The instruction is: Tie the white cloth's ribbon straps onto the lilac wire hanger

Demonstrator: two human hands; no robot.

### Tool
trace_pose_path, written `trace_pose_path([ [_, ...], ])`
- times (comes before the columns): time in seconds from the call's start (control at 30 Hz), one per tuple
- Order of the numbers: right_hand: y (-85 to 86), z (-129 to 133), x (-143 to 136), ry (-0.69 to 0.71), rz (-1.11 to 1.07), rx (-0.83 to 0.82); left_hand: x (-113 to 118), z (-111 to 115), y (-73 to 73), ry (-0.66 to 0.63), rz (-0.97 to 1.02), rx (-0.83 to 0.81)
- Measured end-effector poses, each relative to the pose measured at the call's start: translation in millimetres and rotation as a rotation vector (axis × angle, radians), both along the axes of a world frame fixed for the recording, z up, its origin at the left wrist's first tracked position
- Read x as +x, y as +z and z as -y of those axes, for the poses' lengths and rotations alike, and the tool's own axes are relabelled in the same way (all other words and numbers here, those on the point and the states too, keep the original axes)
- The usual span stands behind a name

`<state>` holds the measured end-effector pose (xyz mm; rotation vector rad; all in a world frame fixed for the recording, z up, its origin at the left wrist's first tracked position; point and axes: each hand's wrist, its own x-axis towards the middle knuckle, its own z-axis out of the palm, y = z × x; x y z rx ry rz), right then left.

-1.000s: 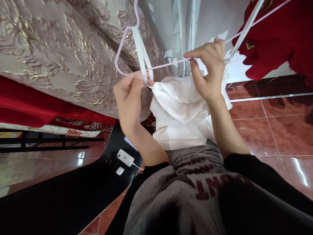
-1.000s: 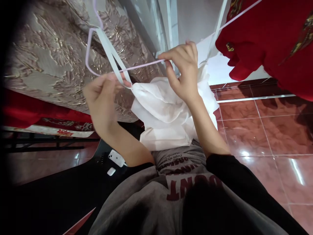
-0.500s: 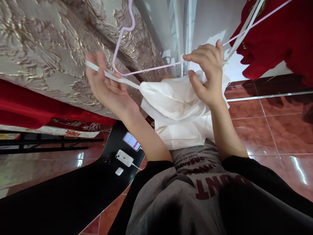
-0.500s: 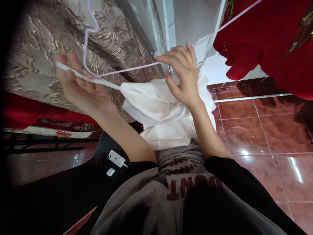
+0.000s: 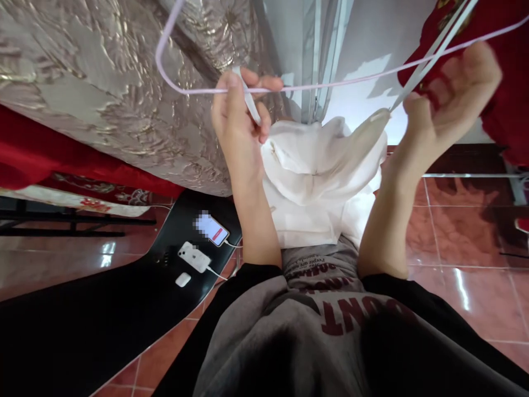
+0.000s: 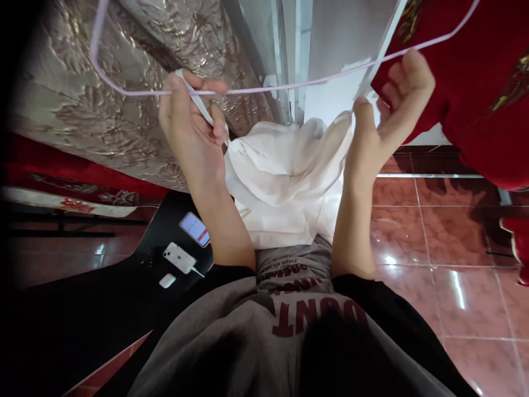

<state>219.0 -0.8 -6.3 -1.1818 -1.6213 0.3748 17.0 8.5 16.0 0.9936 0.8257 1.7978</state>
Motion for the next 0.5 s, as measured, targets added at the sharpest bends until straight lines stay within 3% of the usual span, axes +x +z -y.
trace_pose_path([
  [0.13,-9.3,-3.3,1.8,-0.083,-0.138,0.084,0.3,-0.5,1.7,0.019,0.029,0.015],
  [0.3,-20.9,-11.6,-1.8,-0.283,-0.366,0.297,2.0,3.4,4.1,0.074,-0.053,0.021],
  [0.37,-21.3,-14.9,0.1,-0.344,-0.423,0.378,1.7,5.4,5.7,0.117,-0.071,0.006],
  [0.5,-15.6,-15.1,11.4,-0.37,-0.46,0.558,-1.0,5.8,4.0,0.073,-0.102,0.017],
])
